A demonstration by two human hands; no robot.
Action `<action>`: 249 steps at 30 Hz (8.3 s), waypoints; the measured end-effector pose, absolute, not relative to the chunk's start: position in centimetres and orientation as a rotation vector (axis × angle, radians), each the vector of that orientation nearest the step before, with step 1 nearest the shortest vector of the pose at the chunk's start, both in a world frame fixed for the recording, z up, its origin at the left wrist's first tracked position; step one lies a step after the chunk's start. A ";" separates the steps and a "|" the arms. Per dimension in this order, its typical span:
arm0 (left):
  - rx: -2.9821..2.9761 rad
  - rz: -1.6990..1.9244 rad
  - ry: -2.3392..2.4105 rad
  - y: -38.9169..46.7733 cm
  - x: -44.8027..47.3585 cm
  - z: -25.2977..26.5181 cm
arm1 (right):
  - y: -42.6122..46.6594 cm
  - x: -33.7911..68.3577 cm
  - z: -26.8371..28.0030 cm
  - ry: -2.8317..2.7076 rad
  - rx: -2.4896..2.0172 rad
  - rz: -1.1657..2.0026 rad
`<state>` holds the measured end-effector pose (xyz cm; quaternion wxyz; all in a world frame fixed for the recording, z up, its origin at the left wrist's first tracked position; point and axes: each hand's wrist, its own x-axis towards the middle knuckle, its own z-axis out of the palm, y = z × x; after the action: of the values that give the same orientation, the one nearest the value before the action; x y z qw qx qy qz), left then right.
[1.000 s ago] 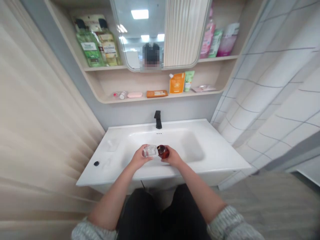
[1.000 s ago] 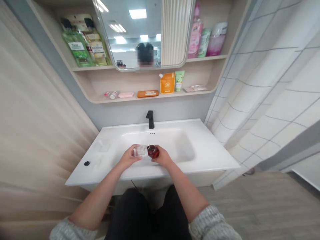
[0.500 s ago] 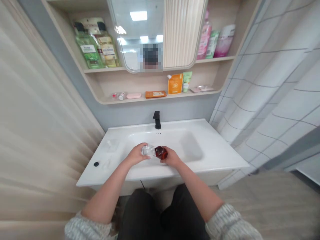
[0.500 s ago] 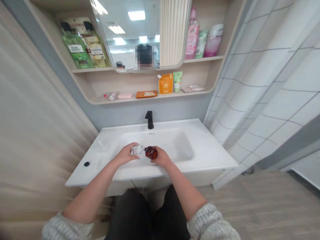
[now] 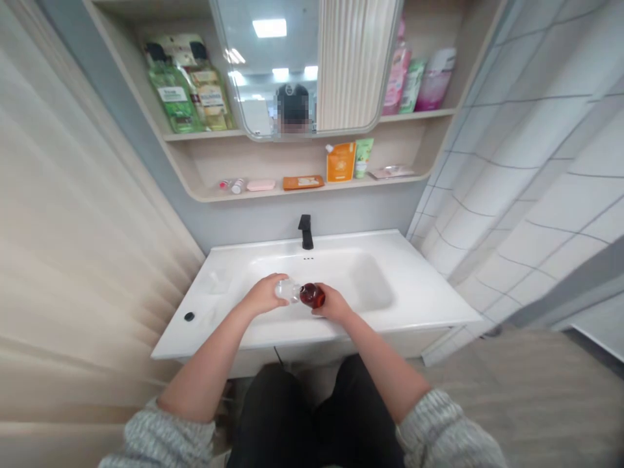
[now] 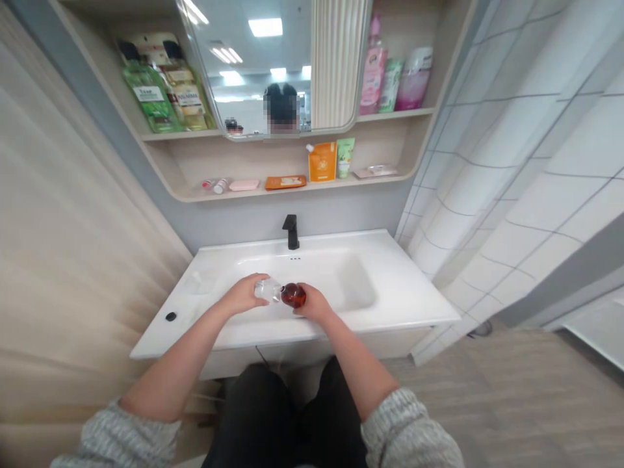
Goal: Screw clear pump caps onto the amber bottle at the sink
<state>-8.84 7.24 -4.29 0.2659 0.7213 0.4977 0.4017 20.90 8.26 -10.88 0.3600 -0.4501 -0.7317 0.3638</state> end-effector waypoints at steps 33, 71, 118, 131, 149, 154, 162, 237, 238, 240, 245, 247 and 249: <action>2.287 0.509 1.570 6.2 -7.7 0.0 | 8.7 20.9 -11.2 -1.949 -1.159 0.922; 2.419 0.319 1.568 6.9 -7.3 1.6 | 8.7 20.9 -11.2 -1.959 -1.160 0.912; 2.472 0.192 1.624 6.8 -6.8 3.3 | 8.9 21.0 -11.3 -1.974 -1.169 0.919; 2.503 0.101 1.646 6.6 -6.3 4.3 | 8.8 21.0 -11.2 -1.972 -1.168 0.918; 2.540 0.007 1.655 6.4 -5.6 5.3 | 9.1 20.9 -11.8 -1.949 -1.124 0.933; 2.554 -0.026 1.664 6.3 -5.3 5.6 | 9.1 20.9 -11.8 -1.951 -1.125 0.938; 2.570 -0.060 1.673 6.4 -5.2 5.8 | 9.2 20.9 -12.0 -1.944 -1.109 0.925; 2.814 -0.470 1.501 8.5 1.9 14.8 | 8.5 20.9 -11.3 -1.747 -1.011 0.955; 2.825 -0.488 1.494 8.5 2.1 14.9 | 8.5 20.9 -11.3 -1.741 -1.008 0.954; 2.841 -0.514 1.481 8.5 2.4 15.1 | 8.5 20.9 -11.3 -1.738 -1.007 0.944; 2.823 -0.502 1.452 8.8 2.8 15.3 | 8.3 21.0 -11.1 -1.739 -1.009 0.928; 2.818 -0.488 1.441 8.8 2.9 15.3 | 8.3 21.0 -11.0 -1.735 -0.992 0.925; 2.833 -0.496 1.437 8.6 3.2 15.5 | 8.2 21.0 -11.0 -1.730 -0.983 0.923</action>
<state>3.15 8.59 15.53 -0.0369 0.8806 0.4465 -0.1541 21.04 8.24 -10.97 0.4564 -0.3986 -0.7018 0.3745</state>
